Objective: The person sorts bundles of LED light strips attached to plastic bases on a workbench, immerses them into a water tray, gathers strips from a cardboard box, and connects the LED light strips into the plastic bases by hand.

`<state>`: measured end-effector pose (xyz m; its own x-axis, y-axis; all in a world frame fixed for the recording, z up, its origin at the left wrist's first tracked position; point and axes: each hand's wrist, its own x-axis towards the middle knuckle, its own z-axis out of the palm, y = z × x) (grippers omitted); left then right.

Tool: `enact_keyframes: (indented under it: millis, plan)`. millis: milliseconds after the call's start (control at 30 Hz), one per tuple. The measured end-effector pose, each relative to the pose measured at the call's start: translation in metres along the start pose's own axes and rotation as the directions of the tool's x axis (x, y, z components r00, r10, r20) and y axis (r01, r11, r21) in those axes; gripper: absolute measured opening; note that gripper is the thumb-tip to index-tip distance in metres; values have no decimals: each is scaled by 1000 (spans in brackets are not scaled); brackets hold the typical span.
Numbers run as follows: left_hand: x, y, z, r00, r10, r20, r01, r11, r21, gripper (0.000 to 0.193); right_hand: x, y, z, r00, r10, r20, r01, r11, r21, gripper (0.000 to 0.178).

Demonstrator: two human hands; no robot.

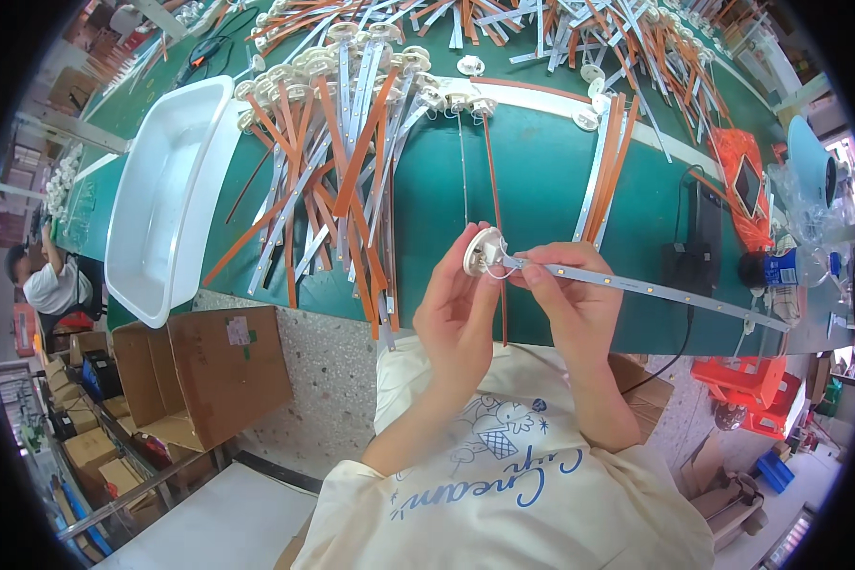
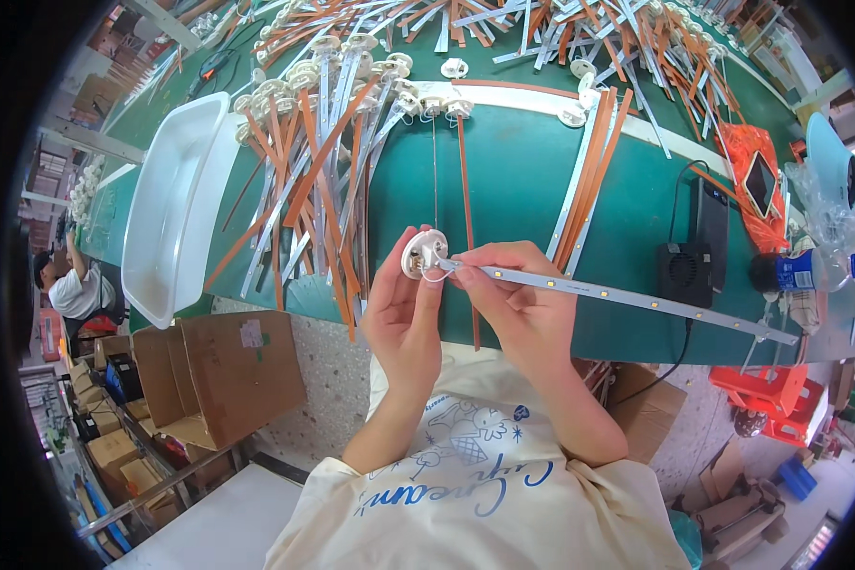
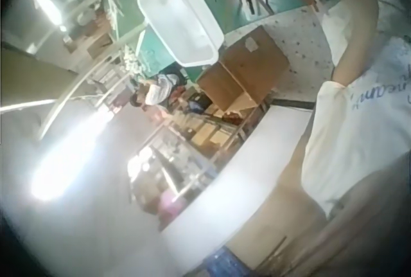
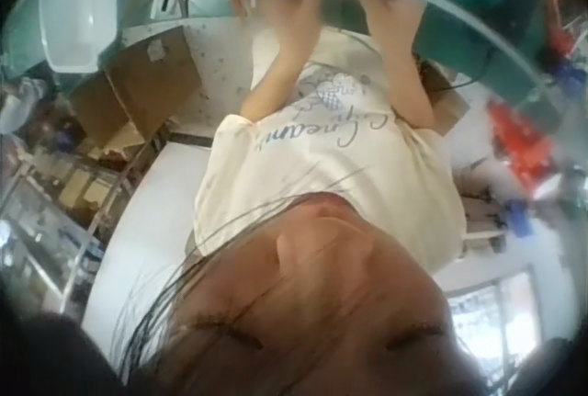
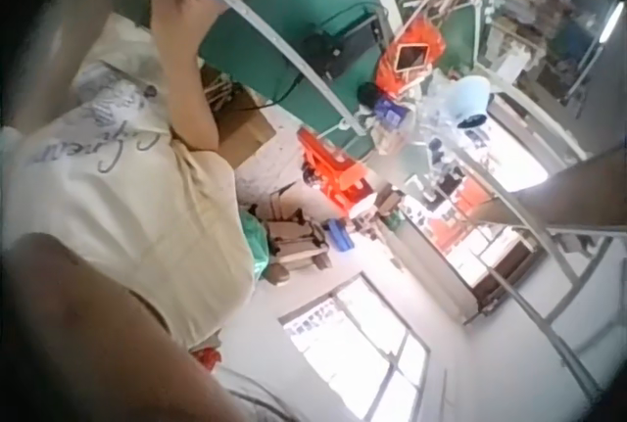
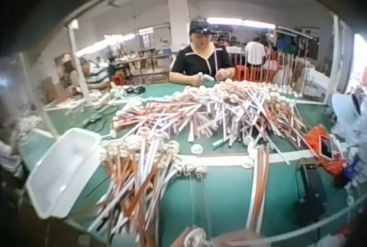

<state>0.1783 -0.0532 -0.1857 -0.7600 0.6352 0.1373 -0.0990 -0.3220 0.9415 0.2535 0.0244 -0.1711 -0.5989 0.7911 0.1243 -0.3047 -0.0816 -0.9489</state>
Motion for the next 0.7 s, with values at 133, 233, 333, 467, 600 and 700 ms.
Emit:
enact_keyframes:
  millis: [133,233,333,467,600,700]
  plan:
    - [-3,4,-1,998,-33,-56,29,997,-76,40,-1,1,1,997,-69,22,70,993,-90,11]
    - [-5,3,1,998,25,-51,-28,998,-62,42,-1,1,7,996,-86,-40,85,996,-13,12]
    - [-6,2,1,986,163,-27,-161,986,38,42,-2,-3,8,994,-94,-51,92,995,-42,12]
    - [-9,-4,-1,949,315,-4,-311,940,139,41,-6,-10,13,986,-141,-84,139,990,-23,12]
    - [-10,4,2,942,337,-14,-332,935,125,40,-7,-12,18,990,-133,-44,133,991,-20,13]
    - [-11,7,0,935,354,-10,-349,925,148,39,-6,-13,16,982,-187,-18,187,982,12,13]
